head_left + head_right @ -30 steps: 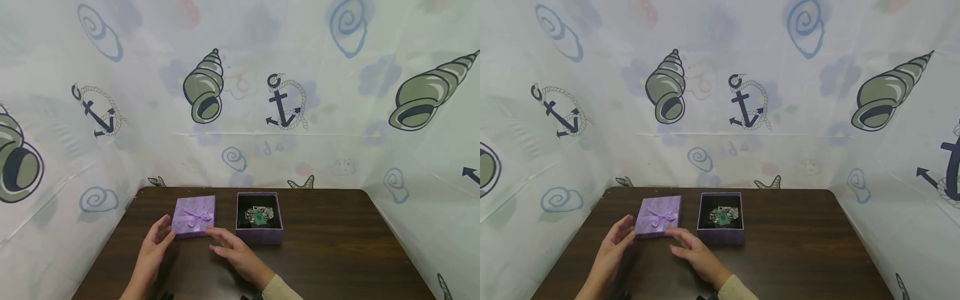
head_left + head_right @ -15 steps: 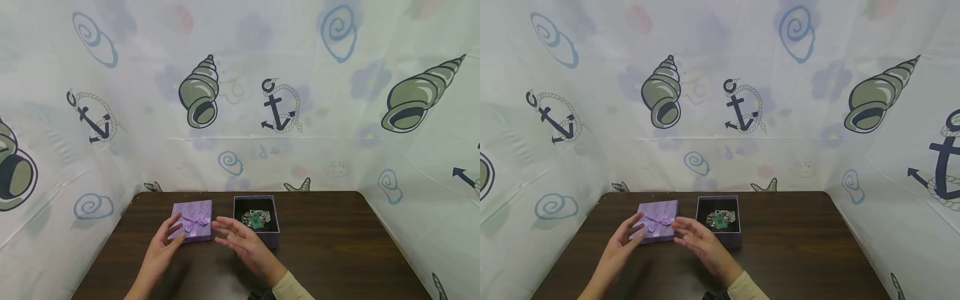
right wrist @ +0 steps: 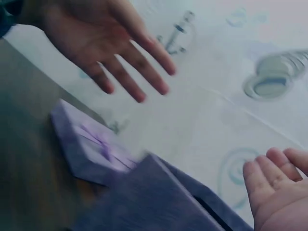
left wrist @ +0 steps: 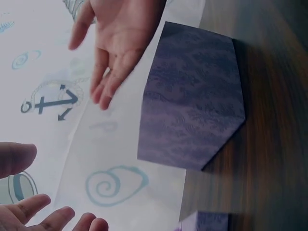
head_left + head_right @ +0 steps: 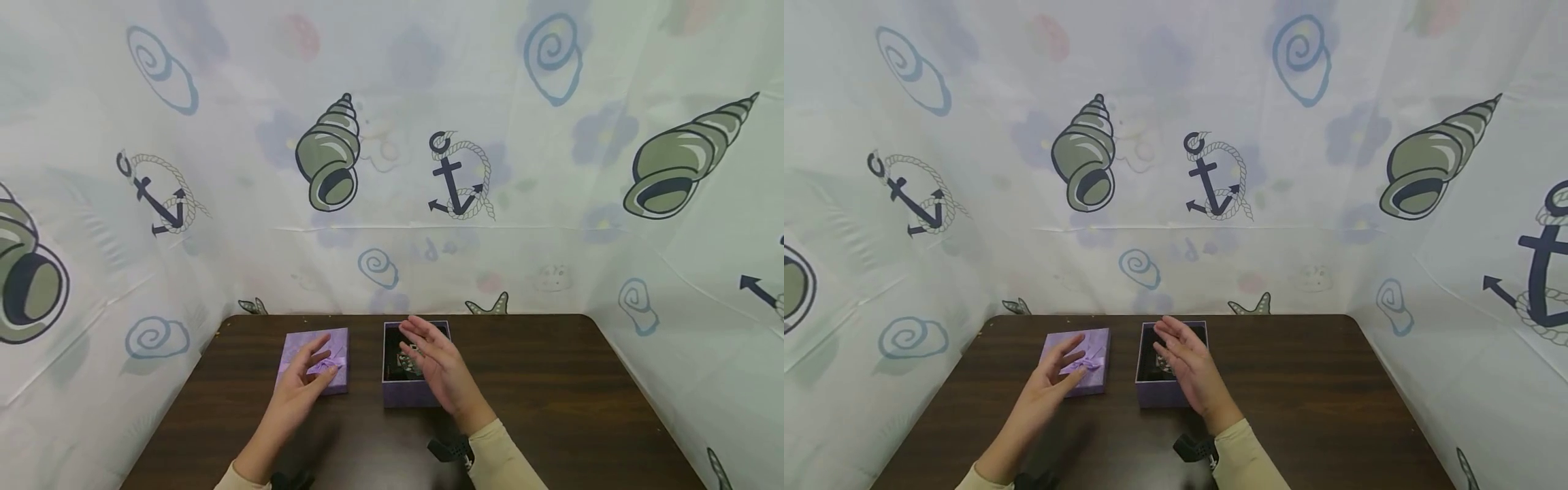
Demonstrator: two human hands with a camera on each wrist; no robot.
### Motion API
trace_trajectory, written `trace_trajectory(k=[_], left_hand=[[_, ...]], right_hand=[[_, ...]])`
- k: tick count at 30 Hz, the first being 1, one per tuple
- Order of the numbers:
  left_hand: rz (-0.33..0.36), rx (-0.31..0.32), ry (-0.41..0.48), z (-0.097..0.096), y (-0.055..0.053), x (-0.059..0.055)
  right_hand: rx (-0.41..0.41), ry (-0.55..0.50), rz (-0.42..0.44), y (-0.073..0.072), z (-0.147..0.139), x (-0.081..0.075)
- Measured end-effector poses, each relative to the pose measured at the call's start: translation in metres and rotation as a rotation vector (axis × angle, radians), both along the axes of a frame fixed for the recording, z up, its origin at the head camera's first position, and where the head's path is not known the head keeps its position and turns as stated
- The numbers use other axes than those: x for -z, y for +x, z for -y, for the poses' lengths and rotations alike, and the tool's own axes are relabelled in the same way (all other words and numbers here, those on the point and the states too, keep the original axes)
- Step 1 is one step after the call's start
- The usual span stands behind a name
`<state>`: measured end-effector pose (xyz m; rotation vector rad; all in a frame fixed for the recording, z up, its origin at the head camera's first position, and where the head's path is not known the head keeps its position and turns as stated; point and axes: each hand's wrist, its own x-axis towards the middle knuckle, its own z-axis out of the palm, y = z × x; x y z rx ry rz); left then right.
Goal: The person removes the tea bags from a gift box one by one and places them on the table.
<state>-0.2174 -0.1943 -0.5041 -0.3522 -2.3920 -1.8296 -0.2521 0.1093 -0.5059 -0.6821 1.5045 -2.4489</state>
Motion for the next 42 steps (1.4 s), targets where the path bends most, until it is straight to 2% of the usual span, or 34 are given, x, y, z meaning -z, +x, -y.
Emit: trace_trajectory(k=[6, 13, 17, 21, 24, 28, 33, 42], left_hand=[[0.057, 0.054, 0.015, -0.017, -0.015, 0.01], [0.098, 0.093, 0.013, -0.045, -0.032, 0.018], [0.142, 0.13, -0.033, -0.061, -0.041, 0.022], [0.18, 0.143, -0.127, -0.076, -0.049, 0.028], [0.159, 0.128, -0.193, -0.085, -0.054, 0.032], [0.117, 0.132, -0.257, -0.094, -0.057, 0.042], [0.115, 0.154, -0.342, -0.099, -0.057, 0.056], [0.146, 0.158, -0.307, -0.103, -0.06, 0.057]], right_hand=[[0.096, -0.112, 0.131, -0.023, -0.014, 0.007], [0.191, -0.163, 0.241, -0.032, -0.013, 0.012], [0.203, -0.142, 0.266, -0.036, -0.012, 0.013], [0.187, -0.122, 0.279, -0.037, -0.011, 0.012], [0.179, -0.123, 0.294, -0.038, -0.01, 0.012], [0.18, -0.078, 0.299, -0.038, -0.008, 0.012], [0.217, 0.013, 0.326, -0.037, -0.002, 0.013], [0.357, 0.217, 0.377, -0.04, 0.007, 0.01]])
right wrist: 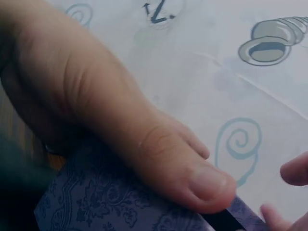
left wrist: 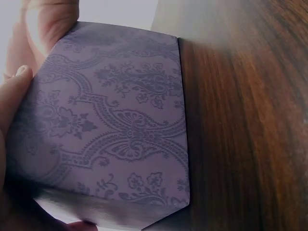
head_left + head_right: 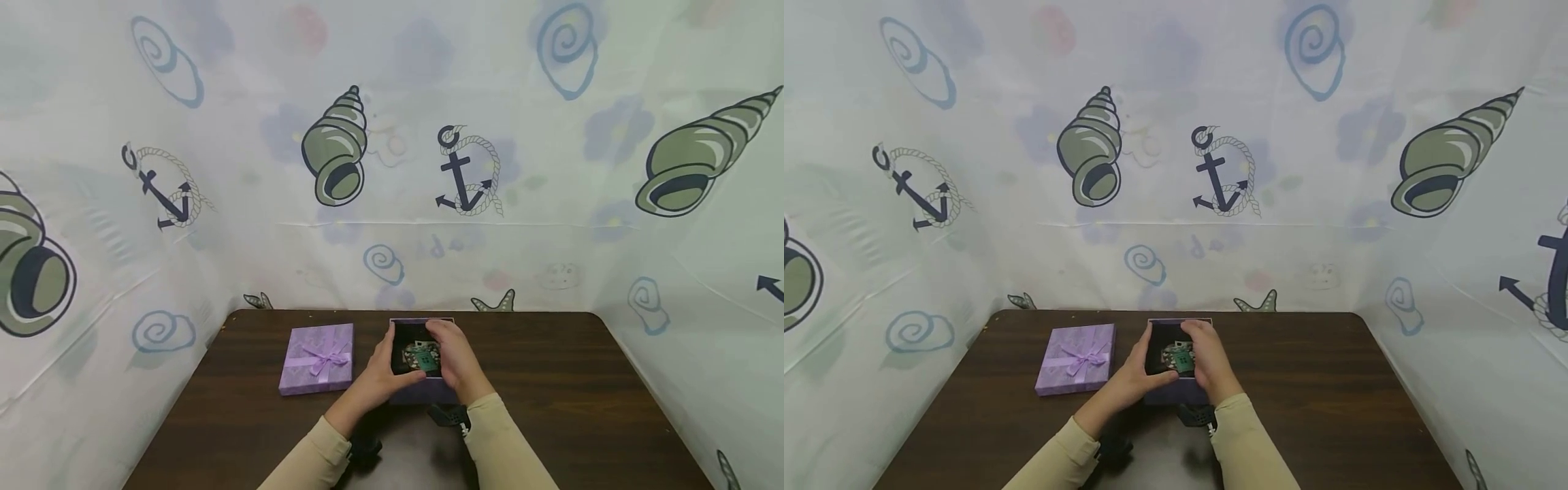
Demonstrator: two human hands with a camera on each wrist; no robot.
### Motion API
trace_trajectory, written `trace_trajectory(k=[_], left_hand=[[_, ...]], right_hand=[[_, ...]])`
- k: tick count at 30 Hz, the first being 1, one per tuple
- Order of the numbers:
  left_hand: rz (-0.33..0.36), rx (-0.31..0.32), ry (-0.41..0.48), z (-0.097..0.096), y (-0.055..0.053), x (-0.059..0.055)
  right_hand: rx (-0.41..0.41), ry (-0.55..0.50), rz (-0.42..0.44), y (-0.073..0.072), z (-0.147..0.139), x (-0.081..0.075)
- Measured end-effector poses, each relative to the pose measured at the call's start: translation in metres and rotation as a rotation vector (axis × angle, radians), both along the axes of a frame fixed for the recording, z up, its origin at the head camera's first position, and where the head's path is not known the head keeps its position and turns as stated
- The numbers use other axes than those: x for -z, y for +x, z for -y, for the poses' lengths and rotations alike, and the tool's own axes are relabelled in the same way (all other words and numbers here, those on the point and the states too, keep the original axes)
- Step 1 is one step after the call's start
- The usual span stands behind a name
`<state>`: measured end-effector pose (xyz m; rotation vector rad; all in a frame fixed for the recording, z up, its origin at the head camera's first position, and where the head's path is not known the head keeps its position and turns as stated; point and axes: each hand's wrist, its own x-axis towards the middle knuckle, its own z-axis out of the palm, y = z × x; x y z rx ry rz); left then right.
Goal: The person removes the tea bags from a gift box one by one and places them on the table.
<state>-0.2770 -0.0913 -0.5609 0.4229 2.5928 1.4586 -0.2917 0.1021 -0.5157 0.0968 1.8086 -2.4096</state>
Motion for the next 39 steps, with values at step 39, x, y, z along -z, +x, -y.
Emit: trace_trajectory(k=[39], left_hand=[[-0.002, 0.024, 0.025, -0.0004, 0.001, -0.0008]], right_hand=[[-0.219, 0.489, 0.078, -0.0016, 0.0048, 0.0008]])
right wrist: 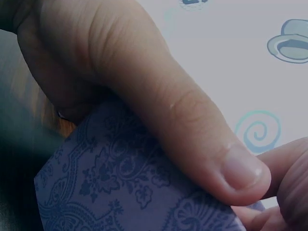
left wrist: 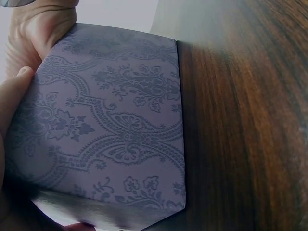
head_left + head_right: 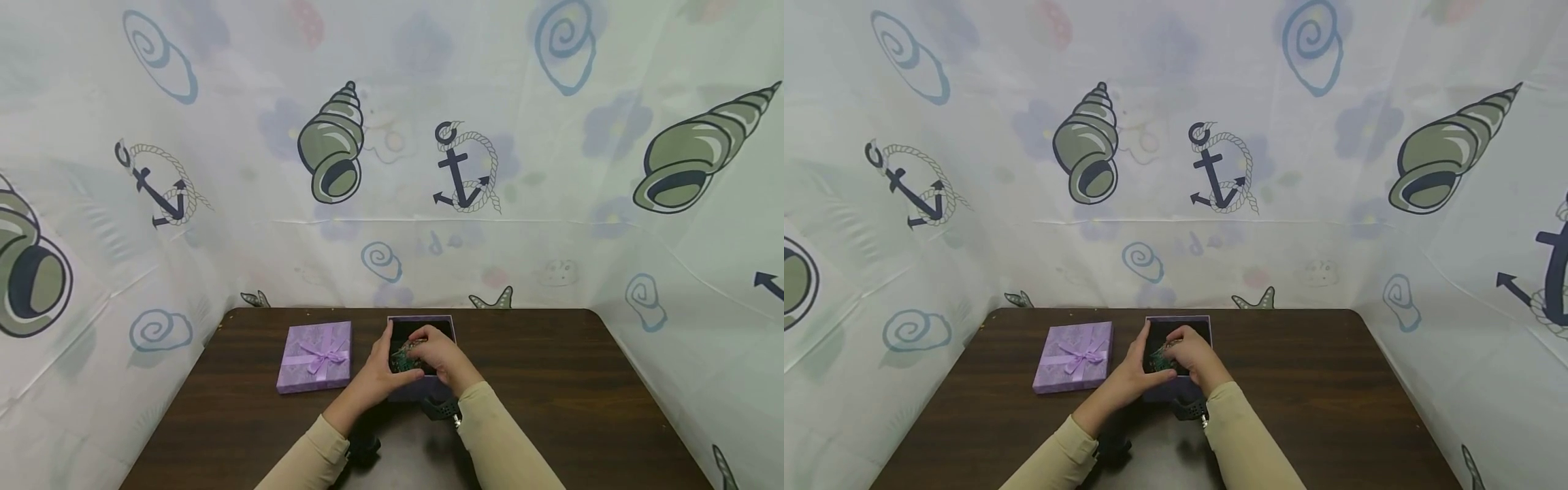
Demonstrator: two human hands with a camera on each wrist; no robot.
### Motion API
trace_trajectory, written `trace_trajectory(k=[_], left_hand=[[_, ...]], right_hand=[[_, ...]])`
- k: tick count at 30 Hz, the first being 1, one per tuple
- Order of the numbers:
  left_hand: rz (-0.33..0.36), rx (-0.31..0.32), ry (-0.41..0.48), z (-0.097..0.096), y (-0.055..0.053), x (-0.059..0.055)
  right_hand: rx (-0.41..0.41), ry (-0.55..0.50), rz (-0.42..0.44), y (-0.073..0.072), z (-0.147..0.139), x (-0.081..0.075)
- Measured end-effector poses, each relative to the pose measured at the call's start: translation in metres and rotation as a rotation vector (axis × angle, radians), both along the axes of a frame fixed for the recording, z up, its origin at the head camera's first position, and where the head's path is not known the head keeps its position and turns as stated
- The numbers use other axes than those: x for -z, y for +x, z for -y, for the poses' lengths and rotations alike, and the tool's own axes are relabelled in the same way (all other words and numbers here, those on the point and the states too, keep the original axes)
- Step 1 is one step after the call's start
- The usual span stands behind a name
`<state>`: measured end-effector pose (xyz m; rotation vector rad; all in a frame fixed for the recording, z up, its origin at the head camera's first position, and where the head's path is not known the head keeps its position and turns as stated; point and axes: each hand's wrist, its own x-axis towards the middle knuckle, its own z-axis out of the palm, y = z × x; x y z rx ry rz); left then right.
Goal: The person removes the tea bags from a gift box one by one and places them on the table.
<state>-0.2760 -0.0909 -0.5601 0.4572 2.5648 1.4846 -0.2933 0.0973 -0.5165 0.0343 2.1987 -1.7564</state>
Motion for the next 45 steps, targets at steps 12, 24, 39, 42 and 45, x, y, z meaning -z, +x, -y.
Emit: trace_trajectory(k=[12, 24, 39, 42, 45], left_hand=[[0.002, -0.004, 0.006, 0.001, 0.0, 0.003], [0.001, -0.013, 0.034, -0.001, -0.001, 0.003], [-0.005, -0.012, 0.031, -0.002, 0.001, 0.0], [-0.011, -0.023, 0.024, -0.002, 0.001, 0.0], [-0.011, -0.032, 0.01, -0.002, 0.002, 0.0]], right_hand=[[0.001, 0.016, -0.012, -0.001, 0.002, 0.002], [0.088, -0.056, -0.084, 0.0, 0.003, 0.001], [0.146, -0.357, -0.156, 0.006, -0.008, -0.001], [0.132, -0.391, -0.25, 0.01, -0.01, -0.001], [0.097, -0.357, -0.383, 0.017, -0.014, 0.003]])
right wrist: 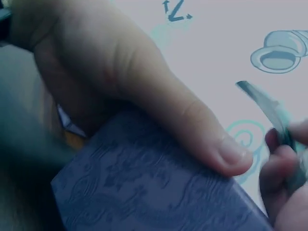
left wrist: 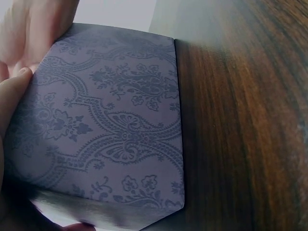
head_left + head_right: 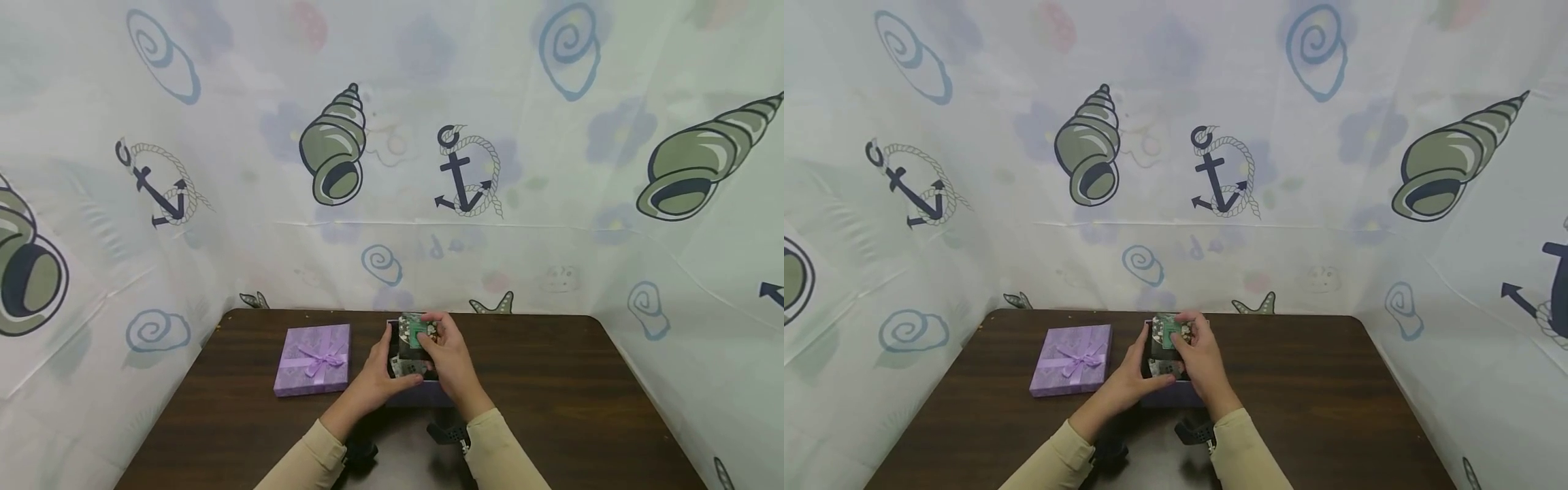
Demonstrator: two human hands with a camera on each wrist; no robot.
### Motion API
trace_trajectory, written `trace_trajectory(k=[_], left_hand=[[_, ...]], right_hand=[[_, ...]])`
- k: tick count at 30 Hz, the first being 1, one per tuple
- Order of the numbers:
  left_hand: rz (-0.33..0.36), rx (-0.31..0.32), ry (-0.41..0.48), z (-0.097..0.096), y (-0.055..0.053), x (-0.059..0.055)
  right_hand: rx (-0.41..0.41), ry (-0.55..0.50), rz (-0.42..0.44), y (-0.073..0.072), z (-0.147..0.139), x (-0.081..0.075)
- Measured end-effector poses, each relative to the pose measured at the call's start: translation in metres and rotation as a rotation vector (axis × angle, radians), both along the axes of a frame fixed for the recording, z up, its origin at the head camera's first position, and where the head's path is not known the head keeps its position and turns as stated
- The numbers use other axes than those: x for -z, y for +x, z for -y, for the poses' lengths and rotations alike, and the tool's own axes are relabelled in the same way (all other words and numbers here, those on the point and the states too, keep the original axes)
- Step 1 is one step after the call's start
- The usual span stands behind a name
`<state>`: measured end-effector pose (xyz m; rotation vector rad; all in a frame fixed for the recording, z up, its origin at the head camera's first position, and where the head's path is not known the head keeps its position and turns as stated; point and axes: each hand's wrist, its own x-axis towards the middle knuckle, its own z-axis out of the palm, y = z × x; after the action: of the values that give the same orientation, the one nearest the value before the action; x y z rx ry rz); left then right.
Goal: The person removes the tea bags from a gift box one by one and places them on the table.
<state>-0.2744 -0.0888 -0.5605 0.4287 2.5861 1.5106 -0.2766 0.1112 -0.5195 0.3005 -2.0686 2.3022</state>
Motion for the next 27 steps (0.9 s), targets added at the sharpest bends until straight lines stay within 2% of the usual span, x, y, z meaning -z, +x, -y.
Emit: trace_trajectory(k=[4, 7, 11, 18, 22, 24, 27], left_hand=[[-0.002, 0.0, -0.013, 0.0, -0.001, -0.001], [-0.004, -0.001, -0.01, 0.001, -0.001, 0.0], [-0.01, -0.01, -0.003, 0.0, 0.0, 0.001], [0.002, -0.016, -0.019, -0.002, 0.001, -0.001], [0.016, -0.017, -0.026, -0.002, 0.003, -0.003], [0.026, -0.017, -0.031, -0.001, 0.003, -0.003], [0.025, -0.019, -0.038, 0.0, 0.004, -0.004]], right_hand=[[0.018, -0.021, -0.135, 0.01, -0.003, 0.006], [0.017, -0.057, -0.171, 0.016, -0.003, 0.009], [0.026, -0.053, -0.203, 0.02, -0.002, 0.01], [0.174, -0.074, -0.153, 0.021, -0.011, 0.009], [0.291, -0.068, -0.182, 0.014, -0.027, 0.013], [0.341, -0.096, -0.173, 0.009, -0.038, 0.018], [0.367, -0.181, -0.114, 0.003, -0.054, 0.026]])
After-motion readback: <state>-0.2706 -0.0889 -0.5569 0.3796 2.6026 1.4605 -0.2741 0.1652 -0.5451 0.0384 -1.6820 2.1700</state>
